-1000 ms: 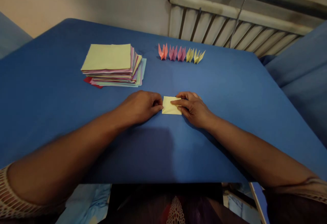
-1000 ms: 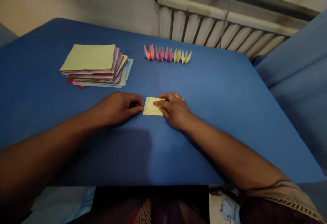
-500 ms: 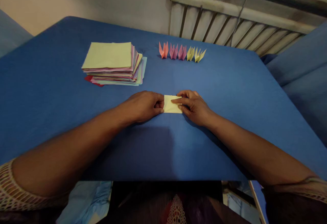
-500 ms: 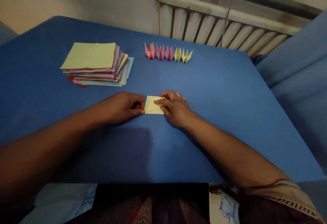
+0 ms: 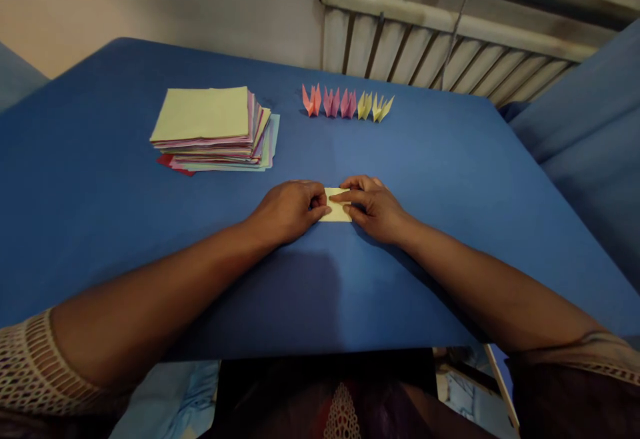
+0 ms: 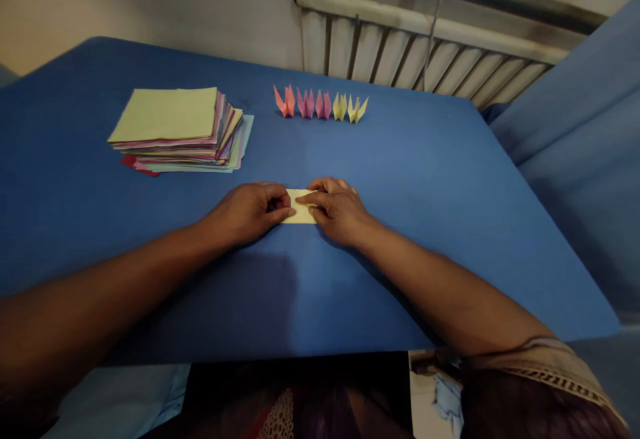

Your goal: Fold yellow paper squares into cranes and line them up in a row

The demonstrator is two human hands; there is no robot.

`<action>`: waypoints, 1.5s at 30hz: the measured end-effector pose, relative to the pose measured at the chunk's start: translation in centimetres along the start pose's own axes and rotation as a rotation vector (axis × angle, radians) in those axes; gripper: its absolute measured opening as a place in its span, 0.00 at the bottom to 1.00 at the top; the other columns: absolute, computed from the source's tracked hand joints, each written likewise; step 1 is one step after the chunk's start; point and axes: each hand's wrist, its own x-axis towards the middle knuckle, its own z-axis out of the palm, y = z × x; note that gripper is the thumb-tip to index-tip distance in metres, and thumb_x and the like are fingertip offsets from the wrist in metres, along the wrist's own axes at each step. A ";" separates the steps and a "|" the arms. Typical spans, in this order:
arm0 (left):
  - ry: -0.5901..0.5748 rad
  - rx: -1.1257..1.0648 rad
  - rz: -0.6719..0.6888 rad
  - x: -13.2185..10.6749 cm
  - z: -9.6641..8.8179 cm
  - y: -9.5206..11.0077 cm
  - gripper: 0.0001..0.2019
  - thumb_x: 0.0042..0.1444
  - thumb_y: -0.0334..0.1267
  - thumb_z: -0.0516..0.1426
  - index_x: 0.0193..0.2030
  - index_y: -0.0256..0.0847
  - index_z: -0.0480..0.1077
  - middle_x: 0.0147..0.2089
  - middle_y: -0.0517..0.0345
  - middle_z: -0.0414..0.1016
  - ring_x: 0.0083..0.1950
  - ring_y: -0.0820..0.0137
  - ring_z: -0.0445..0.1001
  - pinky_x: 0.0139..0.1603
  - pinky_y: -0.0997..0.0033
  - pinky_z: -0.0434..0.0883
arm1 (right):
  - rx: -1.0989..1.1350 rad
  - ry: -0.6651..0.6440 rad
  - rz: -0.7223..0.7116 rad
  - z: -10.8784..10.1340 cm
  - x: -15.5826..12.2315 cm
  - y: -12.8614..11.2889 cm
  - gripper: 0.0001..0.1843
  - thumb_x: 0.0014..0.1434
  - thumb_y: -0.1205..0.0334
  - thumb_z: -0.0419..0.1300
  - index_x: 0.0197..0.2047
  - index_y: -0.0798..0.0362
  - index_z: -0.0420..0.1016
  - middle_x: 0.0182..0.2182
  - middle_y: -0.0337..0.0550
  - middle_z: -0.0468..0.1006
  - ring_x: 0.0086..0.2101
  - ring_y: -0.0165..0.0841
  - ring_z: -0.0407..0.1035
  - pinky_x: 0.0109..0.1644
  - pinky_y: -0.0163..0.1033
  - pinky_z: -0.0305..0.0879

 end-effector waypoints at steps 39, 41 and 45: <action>-0.015 0.446 0.406 -0.3 -0.9 -1.4 0.15 0.68 0.39 0.49 0.50 0.44 0.75 0.49 0.53 0.76 0.48 0.62 0.70 0.50 0.62 0.62 | -0.028 0.018 -0.056 -2.2 -1.8 -2.3 0.14 0.64 0.65 0.55 0.51 0.48 0.75 0.53 0.47 0.76 0.52 0.39 0.69 0.55 0.49 0.63; 0.000 0.408 0.387 -0.3 -0.7 -1.4 0.15 0.68 0.40 0.48 0.48 0.43 0.76 0.49 0.53 0.77 0.47 0.63 0.71 0.50 0.62 0.63 | -0.070 -0.006 -0.080 -2.0 -0.8 -1.1 0.19 0.64 0.66 0.54 0.57 0.47 0.71 0.62 0.47 0.68 0.60 0.41 0.62 0.59 0.53 0.59; 0.047 0.366 0.366 -0.4 -0.6 -0.9 0.13 0.66 0.40 0.51 0.47 0.41 0.76 0.48 0.51 0.76 0.47 0.62 0.70 0.50 0.61 0.64 | -0.080 -0.098 -0.113 -1.7 -0.2 -0.5 0.19 0.65 0.65 0.54 0.58 0.47 0.71 0.60 0.47 0.70 0.59 0.41 0.62 0.61 0.54 0.56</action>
